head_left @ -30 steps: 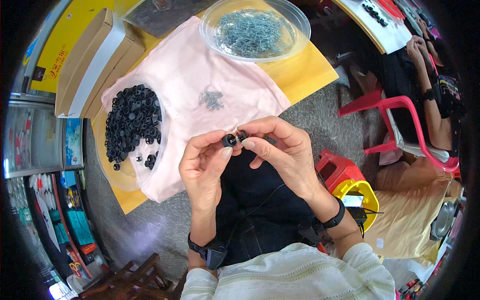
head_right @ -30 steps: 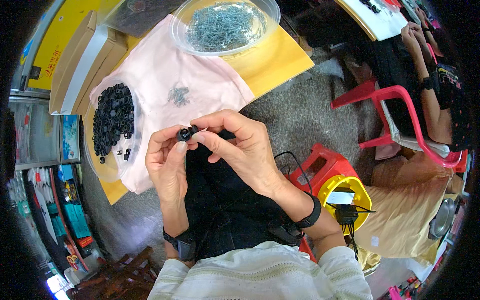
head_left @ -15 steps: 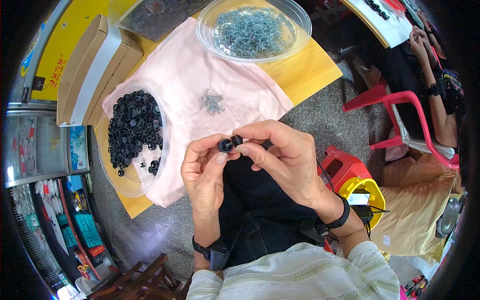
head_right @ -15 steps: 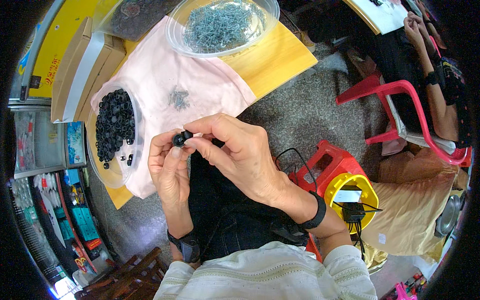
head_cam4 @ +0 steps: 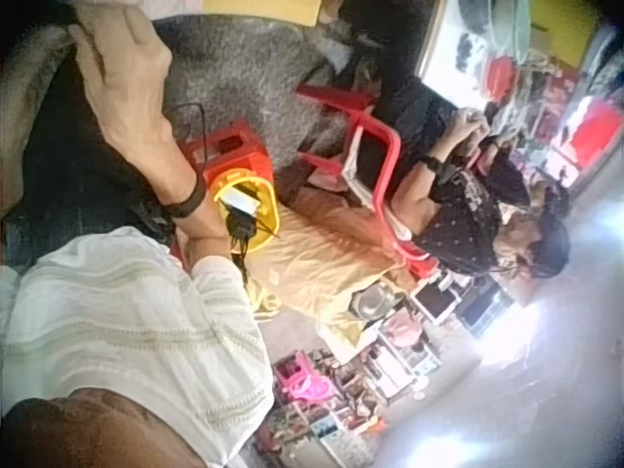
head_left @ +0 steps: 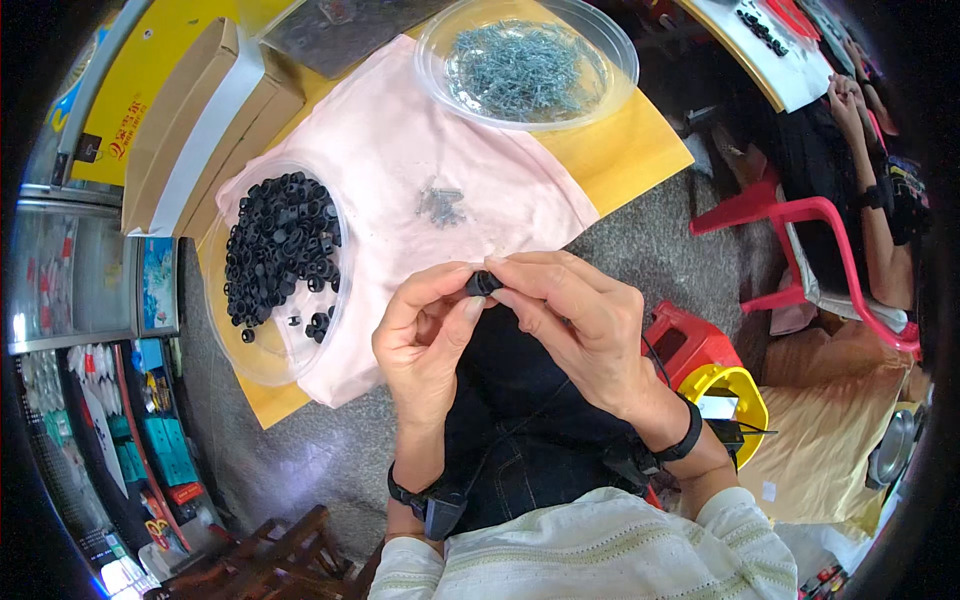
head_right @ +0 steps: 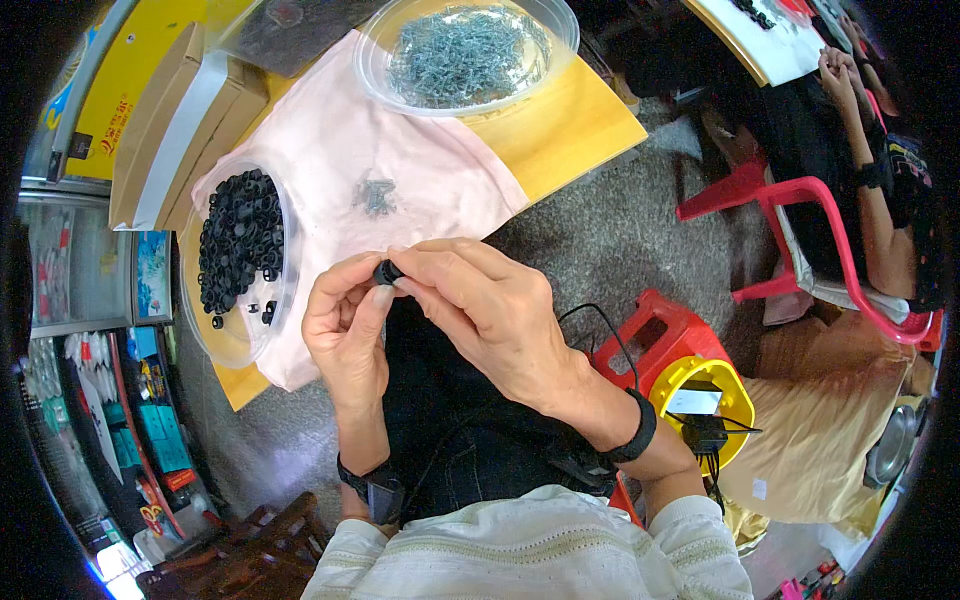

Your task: Assembling small black plastic components by manually inserting tiny pins into them at a workshop table.

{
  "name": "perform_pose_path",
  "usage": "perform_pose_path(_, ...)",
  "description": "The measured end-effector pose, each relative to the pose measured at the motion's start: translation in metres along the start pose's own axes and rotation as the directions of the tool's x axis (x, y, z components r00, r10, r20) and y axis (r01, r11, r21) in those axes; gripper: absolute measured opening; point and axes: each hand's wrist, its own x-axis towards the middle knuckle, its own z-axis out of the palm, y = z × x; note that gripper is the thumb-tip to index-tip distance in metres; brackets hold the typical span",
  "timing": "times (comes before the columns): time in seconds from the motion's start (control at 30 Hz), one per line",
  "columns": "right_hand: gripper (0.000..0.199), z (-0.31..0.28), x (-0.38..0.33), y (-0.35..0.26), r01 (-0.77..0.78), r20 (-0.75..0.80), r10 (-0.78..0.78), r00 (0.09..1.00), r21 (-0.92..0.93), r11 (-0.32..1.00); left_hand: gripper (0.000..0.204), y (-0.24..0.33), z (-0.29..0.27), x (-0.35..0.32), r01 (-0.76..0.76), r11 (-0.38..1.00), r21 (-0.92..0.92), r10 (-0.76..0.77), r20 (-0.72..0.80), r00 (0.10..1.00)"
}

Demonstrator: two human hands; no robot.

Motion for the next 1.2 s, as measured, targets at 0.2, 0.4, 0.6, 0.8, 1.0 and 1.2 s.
perform_pose_path(0.2,0.034,-0.001,-0.001,0.001,0.106,0.001,-0.106,0.994,-0.055,0.993,0.024,-0.001,-0.002,0.000,-0.052,0.998,0.032,0.050,0.043,0.998)
perform_pose_path(0.4,0.034,-0.001,-0.006,0.002,0.101,0.040,-0.097,0.994,-0.091,0.991,0.026,0.001,-0.002,-0.003,-0.073,0.991,0.112,0.065,0.072,0.995)
perform_pose_path(0.6,0.035,0.000,-0.011,0.004,0.129,0.061,-0.124,0.990,-0.090,0.988,0.023,0.002,-0.002,-0.008,-0.055,0.989,0.137,0.049,0.046,0.998)
perform_pose_path(0.8,0.035,0.002,-0.012,0.005,0.175,0.038,-0.171,0.985,-0.159,0.972,0.023,-0.002,-0.002,-0.010,-0.041,0.993,0.108,0.039,0.020,0.999)
perform_pose_path(1.0,0.031,0.002,-0.008,0.004,0.085,0.031,-0.083,0.996,-0.058,0.995,0.023,-0.005,-0.006,-0.009,-0.043,0.997,0.057,0.039,0.064,0.997)
perform_pose_path(1.2,0.021,0.000,-0.002,-0.002,-0.197,0.036,0.194,0.980,0.244,0.950,0.016,0.005,0.003,-0.004,0.016,0.997,0.072,-0.017,0.014,1.000)
